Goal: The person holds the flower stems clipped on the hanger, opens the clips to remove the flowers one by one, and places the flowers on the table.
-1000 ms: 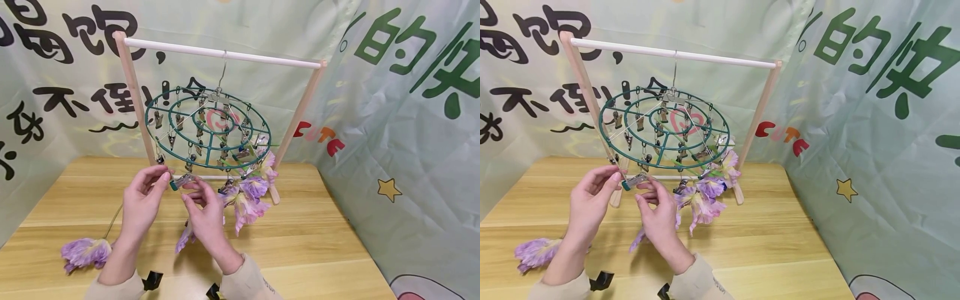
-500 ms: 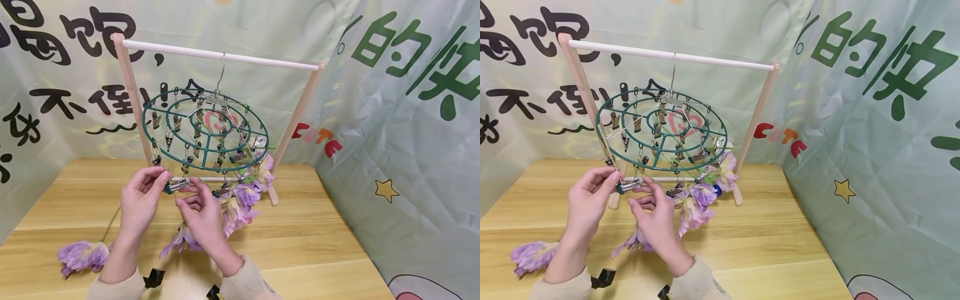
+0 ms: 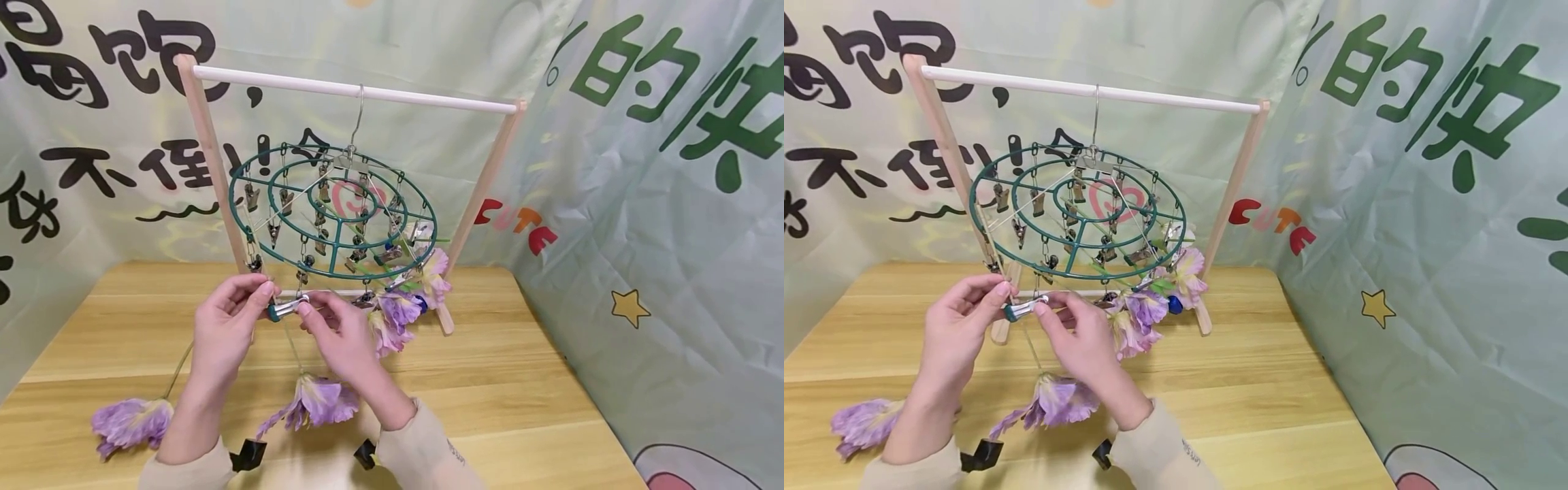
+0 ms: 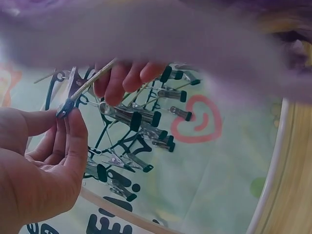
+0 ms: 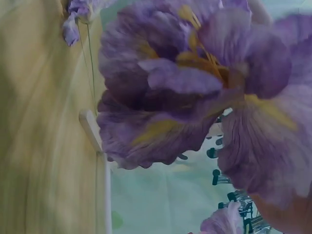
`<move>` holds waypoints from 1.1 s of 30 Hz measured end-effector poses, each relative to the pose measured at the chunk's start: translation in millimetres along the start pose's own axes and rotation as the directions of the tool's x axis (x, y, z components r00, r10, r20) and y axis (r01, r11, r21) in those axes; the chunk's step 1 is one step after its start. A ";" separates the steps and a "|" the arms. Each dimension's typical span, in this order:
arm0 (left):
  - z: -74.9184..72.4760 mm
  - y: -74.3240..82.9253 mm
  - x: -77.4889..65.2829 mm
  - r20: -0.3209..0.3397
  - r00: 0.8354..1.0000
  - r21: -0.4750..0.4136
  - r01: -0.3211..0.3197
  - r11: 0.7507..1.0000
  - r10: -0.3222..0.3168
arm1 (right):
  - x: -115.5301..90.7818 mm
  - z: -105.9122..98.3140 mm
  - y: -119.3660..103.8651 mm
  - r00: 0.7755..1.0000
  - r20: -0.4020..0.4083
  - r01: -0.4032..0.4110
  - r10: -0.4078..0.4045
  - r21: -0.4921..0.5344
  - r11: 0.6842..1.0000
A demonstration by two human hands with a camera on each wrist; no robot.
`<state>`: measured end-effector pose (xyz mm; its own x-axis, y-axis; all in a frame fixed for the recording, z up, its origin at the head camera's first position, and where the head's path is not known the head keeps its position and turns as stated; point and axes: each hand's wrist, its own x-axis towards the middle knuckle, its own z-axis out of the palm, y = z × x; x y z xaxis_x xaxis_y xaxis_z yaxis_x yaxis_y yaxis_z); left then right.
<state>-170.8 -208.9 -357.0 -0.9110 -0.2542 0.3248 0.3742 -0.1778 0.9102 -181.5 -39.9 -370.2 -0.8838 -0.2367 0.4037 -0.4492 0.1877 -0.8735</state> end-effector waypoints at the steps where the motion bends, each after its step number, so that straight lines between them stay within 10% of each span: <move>1: 0.0 0.1 0.0 0.004 1.000 -0.001 0.000 1.000 0.000 | 0.9 -1.4 -0.8 1.000 0.010 -0.004 0.004 -0.014 1.000; 19: -3.9 4.3 -0.7 0.032 0.999 0.013 0.028 1.000 -0.028 | 15.8 -12.5 0.5 0.974 0.187 0.179 -0.126 -0.302 0.936; 33: -3.8 3.0 -0.8 0.043 0.999 0.014 0.027 1.000 -0.027 | 15.6 -10.9 5.6 0.966 0.171 0.238 -0.196 -0.277 0.931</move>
<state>-168.3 -212.8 -355.5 -0.9275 -0.2080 0.3107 0.3472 -0.1708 0.9221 -199.3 -32.1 -365.8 -0.7427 -0.4286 0.5145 -0.6650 0.3820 -0.6418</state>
